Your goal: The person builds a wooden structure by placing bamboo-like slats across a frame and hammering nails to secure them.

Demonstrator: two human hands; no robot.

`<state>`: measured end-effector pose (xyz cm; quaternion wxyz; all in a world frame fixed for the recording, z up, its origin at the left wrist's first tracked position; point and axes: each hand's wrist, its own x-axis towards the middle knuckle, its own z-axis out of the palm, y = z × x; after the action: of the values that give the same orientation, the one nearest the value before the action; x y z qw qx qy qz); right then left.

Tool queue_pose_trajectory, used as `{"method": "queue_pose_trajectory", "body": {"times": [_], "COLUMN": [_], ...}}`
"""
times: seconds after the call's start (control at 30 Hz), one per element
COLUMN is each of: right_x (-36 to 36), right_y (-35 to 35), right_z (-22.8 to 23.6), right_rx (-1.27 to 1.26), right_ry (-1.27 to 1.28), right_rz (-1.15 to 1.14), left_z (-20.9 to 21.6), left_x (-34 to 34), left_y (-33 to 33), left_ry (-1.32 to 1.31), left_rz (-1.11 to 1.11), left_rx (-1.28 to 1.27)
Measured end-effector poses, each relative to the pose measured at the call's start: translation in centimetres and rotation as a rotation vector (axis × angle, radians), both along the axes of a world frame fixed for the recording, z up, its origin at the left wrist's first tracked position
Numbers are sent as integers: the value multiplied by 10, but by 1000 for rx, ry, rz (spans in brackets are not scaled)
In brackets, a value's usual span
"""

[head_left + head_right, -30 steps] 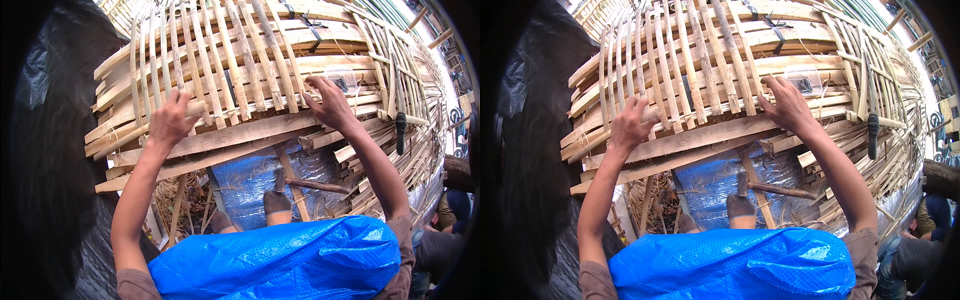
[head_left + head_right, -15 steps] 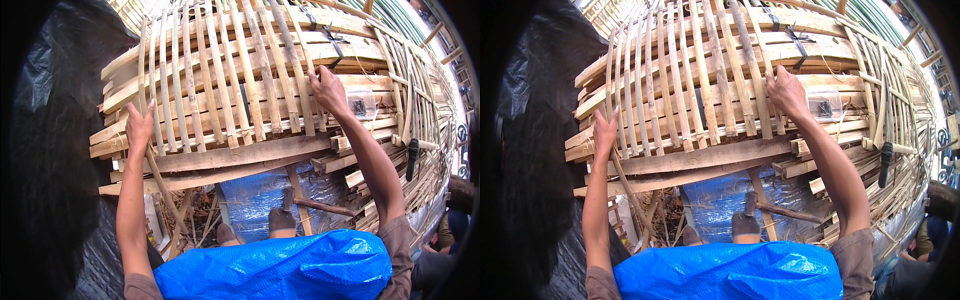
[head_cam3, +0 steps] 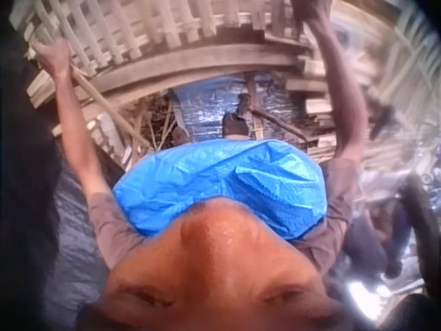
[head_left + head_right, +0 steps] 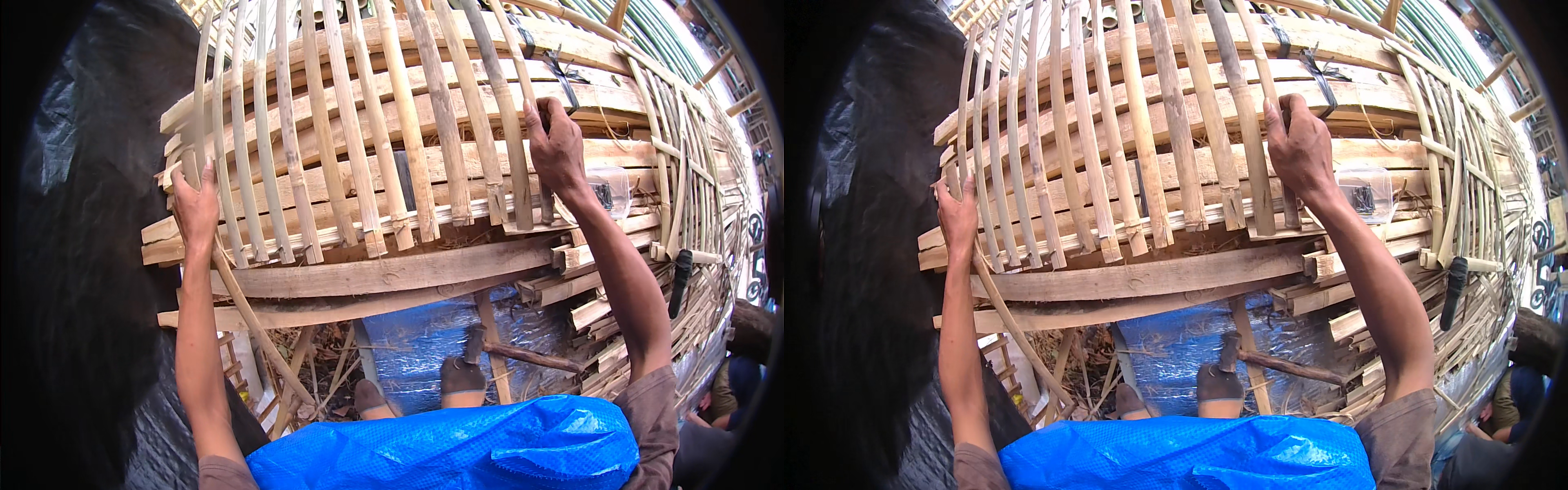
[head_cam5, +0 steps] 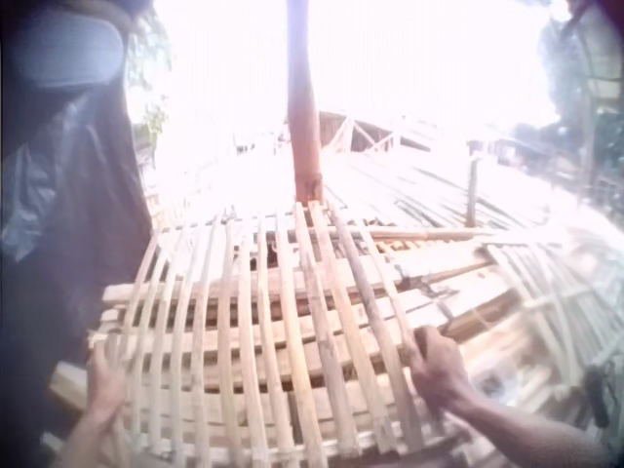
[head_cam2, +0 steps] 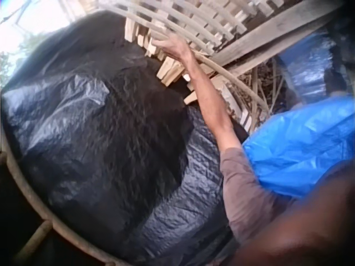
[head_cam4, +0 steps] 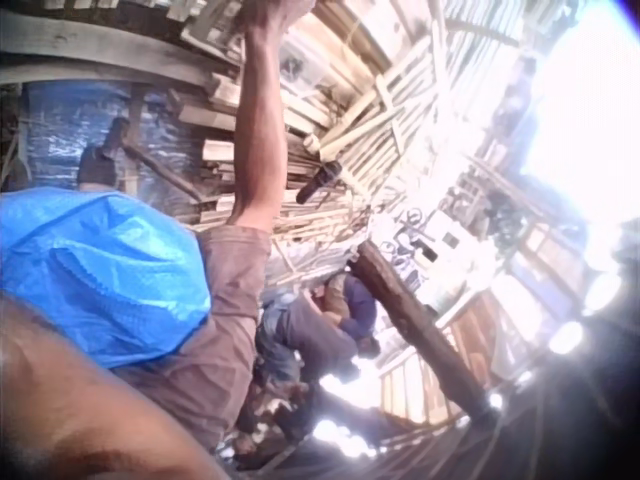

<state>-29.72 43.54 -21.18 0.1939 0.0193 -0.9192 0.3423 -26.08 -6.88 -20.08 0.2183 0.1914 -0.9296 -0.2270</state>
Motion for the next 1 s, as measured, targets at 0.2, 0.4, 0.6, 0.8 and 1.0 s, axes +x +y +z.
{"method": "queue_pose_trajectory", "body": {"times": [0.2,0.4,0.6,0.8,1.0], "right_x": [-8,122,235,304,328], "right_y": [-4,-5,-6,3,12], "right_z": [19,-13,-29,-71,-94], "right_rx": [-22,-132,-144,-147,-120], "right_ry": [16,-105,-299,-288,-234], "right_rz": [-5,-22,-43,-62,-98], "left_z": [15,-25,-34,-75,-82], "left_x": [-21,87,196,274,304], "left_y": [0,-9,2,2,9], "left_ry": [-16,-98,-194,-192,-273], "left_rz": [-26,-86,-127,-138,-209], "left_rx": [-71,0,102,145,180]}}
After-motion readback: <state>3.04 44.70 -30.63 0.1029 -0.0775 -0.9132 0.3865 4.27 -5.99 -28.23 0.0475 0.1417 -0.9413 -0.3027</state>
